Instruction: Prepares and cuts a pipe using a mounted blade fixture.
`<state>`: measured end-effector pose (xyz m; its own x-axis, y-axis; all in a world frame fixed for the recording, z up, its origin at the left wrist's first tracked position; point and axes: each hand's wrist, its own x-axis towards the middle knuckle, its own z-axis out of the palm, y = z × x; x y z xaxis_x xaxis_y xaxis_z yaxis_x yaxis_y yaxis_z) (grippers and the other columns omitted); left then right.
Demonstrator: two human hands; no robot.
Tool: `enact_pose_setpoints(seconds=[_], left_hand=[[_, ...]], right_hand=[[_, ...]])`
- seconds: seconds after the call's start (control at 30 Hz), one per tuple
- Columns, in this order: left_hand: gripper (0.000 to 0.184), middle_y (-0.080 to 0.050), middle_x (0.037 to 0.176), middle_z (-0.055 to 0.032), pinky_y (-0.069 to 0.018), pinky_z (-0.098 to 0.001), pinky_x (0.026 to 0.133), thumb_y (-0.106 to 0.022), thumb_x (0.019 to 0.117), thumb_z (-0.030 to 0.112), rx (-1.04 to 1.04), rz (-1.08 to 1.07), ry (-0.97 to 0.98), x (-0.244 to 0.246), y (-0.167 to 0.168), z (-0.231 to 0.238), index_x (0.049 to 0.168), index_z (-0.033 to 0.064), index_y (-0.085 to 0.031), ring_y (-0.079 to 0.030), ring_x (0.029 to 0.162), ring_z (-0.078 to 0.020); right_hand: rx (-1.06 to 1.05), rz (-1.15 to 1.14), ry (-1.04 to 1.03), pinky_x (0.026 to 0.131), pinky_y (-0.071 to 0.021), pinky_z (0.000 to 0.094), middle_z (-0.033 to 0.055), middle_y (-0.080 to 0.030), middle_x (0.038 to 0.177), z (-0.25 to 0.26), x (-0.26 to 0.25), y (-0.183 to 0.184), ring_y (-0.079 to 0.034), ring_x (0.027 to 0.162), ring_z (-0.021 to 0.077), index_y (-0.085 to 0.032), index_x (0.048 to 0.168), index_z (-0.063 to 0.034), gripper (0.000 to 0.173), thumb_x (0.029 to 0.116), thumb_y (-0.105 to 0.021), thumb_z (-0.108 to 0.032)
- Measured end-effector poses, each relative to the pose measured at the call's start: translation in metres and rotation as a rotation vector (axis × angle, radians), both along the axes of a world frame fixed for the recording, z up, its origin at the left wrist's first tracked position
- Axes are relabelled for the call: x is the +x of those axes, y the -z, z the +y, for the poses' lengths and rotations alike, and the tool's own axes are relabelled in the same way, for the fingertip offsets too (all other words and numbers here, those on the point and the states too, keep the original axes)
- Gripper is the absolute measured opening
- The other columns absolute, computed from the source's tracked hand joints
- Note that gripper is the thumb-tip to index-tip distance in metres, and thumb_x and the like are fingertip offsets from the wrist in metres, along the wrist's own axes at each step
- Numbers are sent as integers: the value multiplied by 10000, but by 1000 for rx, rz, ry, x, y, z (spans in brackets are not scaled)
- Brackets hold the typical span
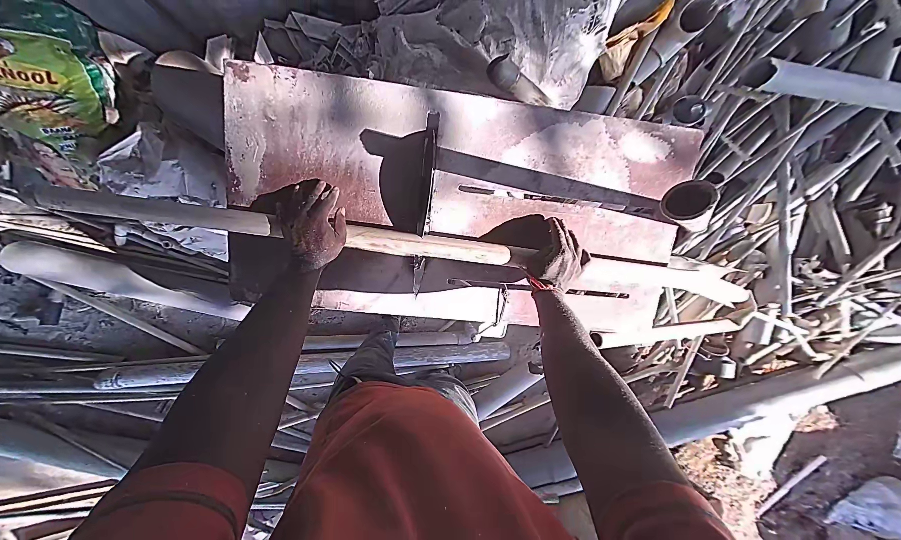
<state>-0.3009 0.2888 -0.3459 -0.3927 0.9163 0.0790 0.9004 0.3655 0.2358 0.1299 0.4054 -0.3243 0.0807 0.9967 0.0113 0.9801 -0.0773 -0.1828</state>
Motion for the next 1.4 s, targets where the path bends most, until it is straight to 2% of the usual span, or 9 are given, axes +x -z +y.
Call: enact_pose_setpoints(seconds=[0.17,0.33,0.53,0.67,0.93,1.13,1.4], left_hand=[[438,-564,1521,8,-287,-657,1159,-414,1048,407,-11,-5,3,0,-3,5,1408,289,-633,-454,1462,-307],[446,-542,1542,21,-250,-668,1179,-400,1056,421,-51,-33,-5,-1,-2,8,1431,305,-612,-436,1474,-325],[442,-566,1519,5,-265,-667,1172,-410,1050,379,-53,-44,-7,0,-8,13,1426,277,-621,-445,1466,-332],[463,-549,1535,15,-225,-654,1197,-377,1059,393,-88,-66,-14,0,-8,15,1449,277,-599,-420,1484,-323],[453,-563,1522,18,-238,-638,1199,-377,1061,380,-79,-49,-25,1,-8,18,1438,283,-609,-441,1470,-312],[449,-564,1520,7,-251,-633,1198,-380,1065,370,-69,-52,-28,2,-9,20,1439,270,-609,-449,1468,-288],[446,-583,1502,15,-272,-636,1182,-372,1064,355,-61,-29,-42,3,-11,22,1425,277,-623,-477,1446,-288]], right_hand=[[11,18,15,1171,-317,530,-63,-609,1473,1,-2,-2,-537,1396,191,-627,1418,-274,534,988,-352,-116],[-13,3,29,1180,-307,522,-73,-609,1472,3,-2,-2,-528,1403,180,-627,1415,-286,524,988,-363,-136],[-32,-7,38,1179,-306,536,-86,-600,1480,4,-4,-2,-521,1409,179,-622,1420,-284,523,999,-349,-133],[0,-6,39,1174,-304,524,-98,-619,1456,4,-4,-2,-534,1394,166,-633,1401,-301,528,990,-353,-125],[13,5,41,1169,-313,529,-81,-622,1455,6,-5,-3,-539,1391,184,-641,1396,-289,512,1009,-343,-137],[-21,60,44,1190,-270,568,-52,-611,1471,8,-5,-3,-512,1418,210,-635,1406,-265,505,995,-365,-153],[11,32,58,1178,-298,534,-72,-632,1444,11,-6,-2,-542,1388,188,-652,1385,-282,506,1004,-354,-131]])
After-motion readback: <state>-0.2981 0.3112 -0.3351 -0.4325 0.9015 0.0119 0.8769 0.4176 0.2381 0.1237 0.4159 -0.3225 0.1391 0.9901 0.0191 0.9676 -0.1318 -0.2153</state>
